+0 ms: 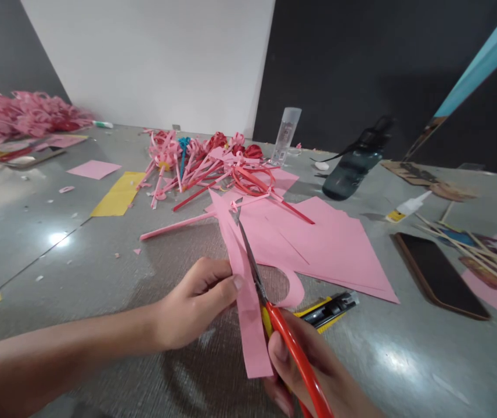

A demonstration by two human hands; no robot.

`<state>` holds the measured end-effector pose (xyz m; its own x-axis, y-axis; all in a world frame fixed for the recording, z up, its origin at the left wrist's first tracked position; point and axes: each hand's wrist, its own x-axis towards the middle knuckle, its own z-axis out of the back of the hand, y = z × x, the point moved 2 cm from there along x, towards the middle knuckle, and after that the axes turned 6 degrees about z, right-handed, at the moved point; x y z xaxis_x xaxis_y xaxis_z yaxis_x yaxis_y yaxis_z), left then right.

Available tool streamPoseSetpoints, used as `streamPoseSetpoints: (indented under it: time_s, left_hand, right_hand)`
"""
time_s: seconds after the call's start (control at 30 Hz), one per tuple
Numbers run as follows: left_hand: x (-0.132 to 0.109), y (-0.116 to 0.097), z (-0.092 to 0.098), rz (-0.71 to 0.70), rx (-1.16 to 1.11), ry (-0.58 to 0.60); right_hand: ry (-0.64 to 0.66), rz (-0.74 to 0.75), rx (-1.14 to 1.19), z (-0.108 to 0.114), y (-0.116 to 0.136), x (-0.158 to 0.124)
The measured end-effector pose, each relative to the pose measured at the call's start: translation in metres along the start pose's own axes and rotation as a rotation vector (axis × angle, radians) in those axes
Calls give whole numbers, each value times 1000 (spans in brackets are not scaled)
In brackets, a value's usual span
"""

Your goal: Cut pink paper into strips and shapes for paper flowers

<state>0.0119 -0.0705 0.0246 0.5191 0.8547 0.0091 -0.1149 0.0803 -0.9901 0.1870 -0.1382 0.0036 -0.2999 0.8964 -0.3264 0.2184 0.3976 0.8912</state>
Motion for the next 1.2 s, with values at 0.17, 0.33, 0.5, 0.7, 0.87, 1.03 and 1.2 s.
streamPoseSetpoints:
  time_s: [0.17,0.33,0.5,0.7,0.87,1.03,1.2]
  left_hand:
    - [0,-1,0,41,10,-16]
    - [0,0,-1,49,-4,0]
    - [0,1,0,30,-13,-47]
    - [3,2,7,44,-64,-187]
    - [4,4,7,23,-33,-225]
    - [3,6,3,52,22,-196]
    - [1,4,1,77,53,-117]
  right_hand:
    - [-11,107,33,-4,-8,7]
    - [54,77,8,-4,9,1]
    - [93,26,-21,-2,24,-5]
    - [51,-35,-50,-4,26,-7]
    - [16,39,-28,-5,11,1]
    - [10,124,-16,-3,-1,5]
    - [44,29,-105,2,5,-1]
